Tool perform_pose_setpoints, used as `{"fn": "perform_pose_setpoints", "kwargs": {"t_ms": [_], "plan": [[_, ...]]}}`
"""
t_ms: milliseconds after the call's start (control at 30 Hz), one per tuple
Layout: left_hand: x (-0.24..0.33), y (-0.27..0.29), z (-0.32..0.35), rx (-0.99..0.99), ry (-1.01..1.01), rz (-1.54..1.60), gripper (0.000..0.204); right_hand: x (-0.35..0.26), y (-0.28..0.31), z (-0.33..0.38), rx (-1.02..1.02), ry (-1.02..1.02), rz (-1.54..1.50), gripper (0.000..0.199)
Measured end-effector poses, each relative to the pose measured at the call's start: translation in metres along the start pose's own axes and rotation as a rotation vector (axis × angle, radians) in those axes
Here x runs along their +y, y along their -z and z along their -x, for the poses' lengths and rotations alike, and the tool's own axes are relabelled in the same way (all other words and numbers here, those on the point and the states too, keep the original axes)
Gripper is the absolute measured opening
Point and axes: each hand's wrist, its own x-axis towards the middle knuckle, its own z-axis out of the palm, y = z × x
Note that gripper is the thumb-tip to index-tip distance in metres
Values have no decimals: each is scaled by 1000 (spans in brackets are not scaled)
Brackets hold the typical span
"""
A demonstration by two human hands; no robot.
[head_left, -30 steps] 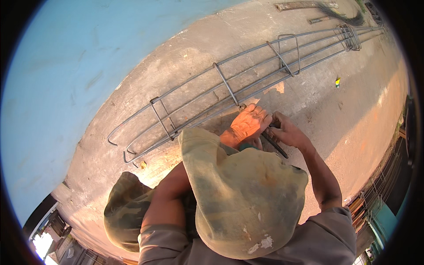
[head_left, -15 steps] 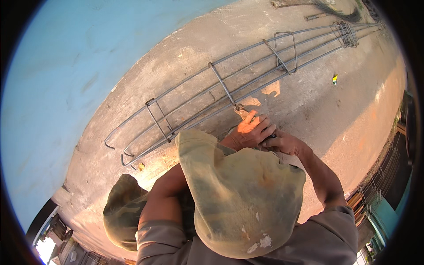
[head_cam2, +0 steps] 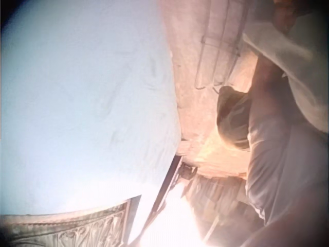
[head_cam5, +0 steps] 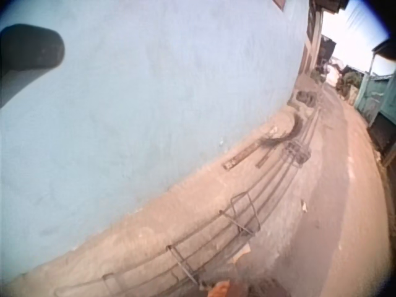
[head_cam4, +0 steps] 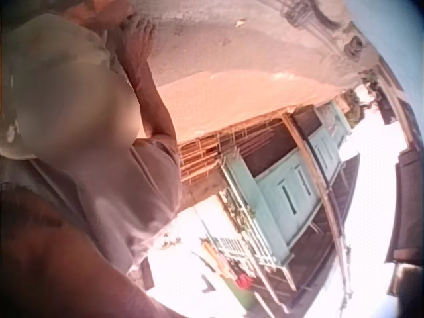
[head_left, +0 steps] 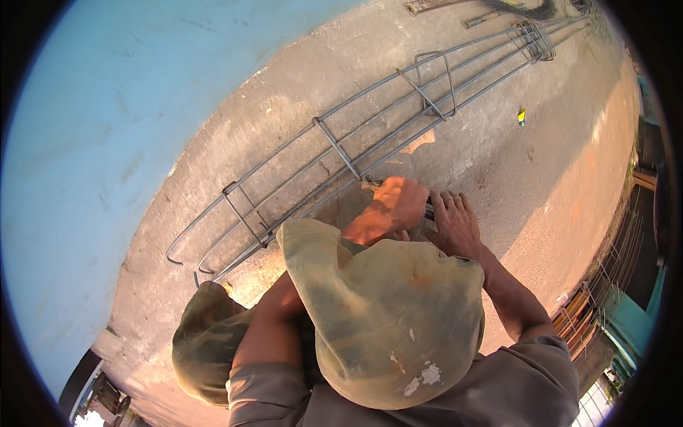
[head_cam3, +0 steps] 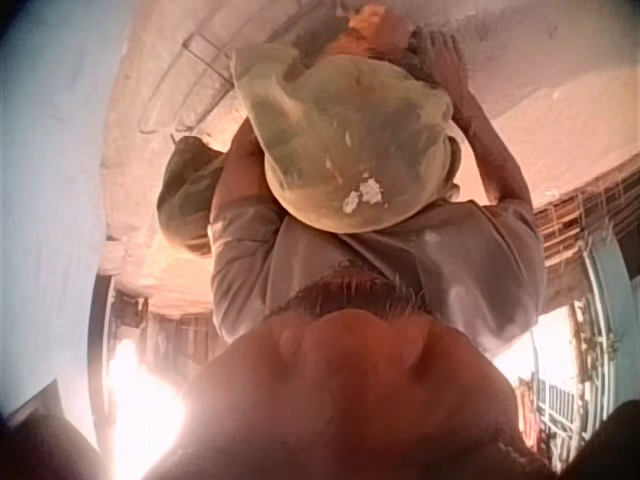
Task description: The person sits on a concrete floor and assembles a rebar cage by tying wire ties around the intersections of steel bars using pliers. The person works along the length of the cage, securing each joint.
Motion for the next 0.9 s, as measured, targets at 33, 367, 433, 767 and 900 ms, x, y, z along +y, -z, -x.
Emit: {"fn": "perform_pose_setpoints", "kwargs": {"t_ms": [33,367,433,767,900], "plan": [[-2,-3,-1,-33,-32,-28,19,-1,-15,-1,-160,-123,-91,61],[-15,-44,36,858,-424,-329,45,12,-31,-11,-800,-275,-927,35],[-18,-52,32,756,-390,-294,44,19,-36,-13,-981,-294,-1228,37],[-9,-11,-4,-85,82,168,24,8,-31,-8,-132,-34,-156,38],[-20,-52,5,363,-246,-95,29,13,-44,-4,-426,-151,-608,33]]}}
